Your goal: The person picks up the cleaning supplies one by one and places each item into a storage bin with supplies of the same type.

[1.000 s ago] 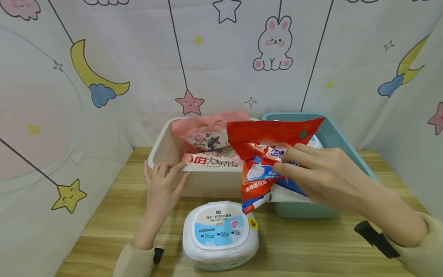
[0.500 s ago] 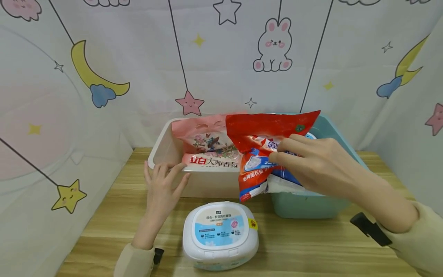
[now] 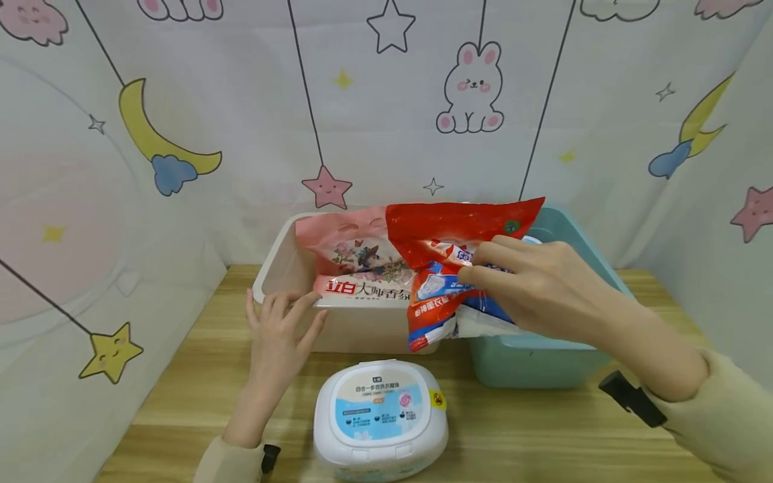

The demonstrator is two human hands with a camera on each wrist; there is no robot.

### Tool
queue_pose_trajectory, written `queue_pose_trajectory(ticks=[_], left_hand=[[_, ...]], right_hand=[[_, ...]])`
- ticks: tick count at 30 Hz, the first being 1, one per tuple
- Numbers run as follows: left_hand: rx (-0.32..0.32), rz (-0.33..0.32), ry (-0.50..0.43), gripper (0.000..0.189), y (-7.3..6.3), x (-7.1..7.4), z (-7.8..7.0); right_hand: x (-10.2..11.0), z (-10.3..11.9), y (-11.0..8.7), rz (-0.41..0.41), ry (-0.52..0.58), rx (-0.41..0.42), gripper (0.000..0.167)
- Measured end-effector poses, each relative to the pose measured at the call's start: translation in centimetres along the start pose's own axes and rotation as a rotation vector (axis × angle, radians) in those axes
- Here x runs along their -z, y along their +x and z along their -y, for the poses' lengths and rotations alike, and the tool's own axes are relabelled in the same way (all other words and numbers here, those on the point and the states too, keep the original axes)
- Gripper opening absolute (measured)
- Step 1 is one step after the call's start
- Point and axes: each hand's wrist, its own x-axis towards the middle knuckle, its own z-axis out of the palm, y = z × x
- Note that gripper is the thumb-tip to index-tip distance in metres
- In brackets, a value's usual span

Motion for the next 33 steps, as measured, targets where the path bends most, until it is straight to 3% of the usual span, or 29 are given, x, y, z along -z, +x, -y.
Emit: queue_pose_trajectory(ticks=[8,33], left_hand=[[-0.008,-0.004,-0.004,0.031,-0.1,0.3,0.1],[-0.011,-0.014,-0.006,0.029,-0.1,0.1,0.2]], right_hand=[[-0.6,-0.2,0.2,-0.024,0.015,-0.004,0.029],[-1.6,-2.2,2.1,0.044,0.001,-0.034,0.032]])
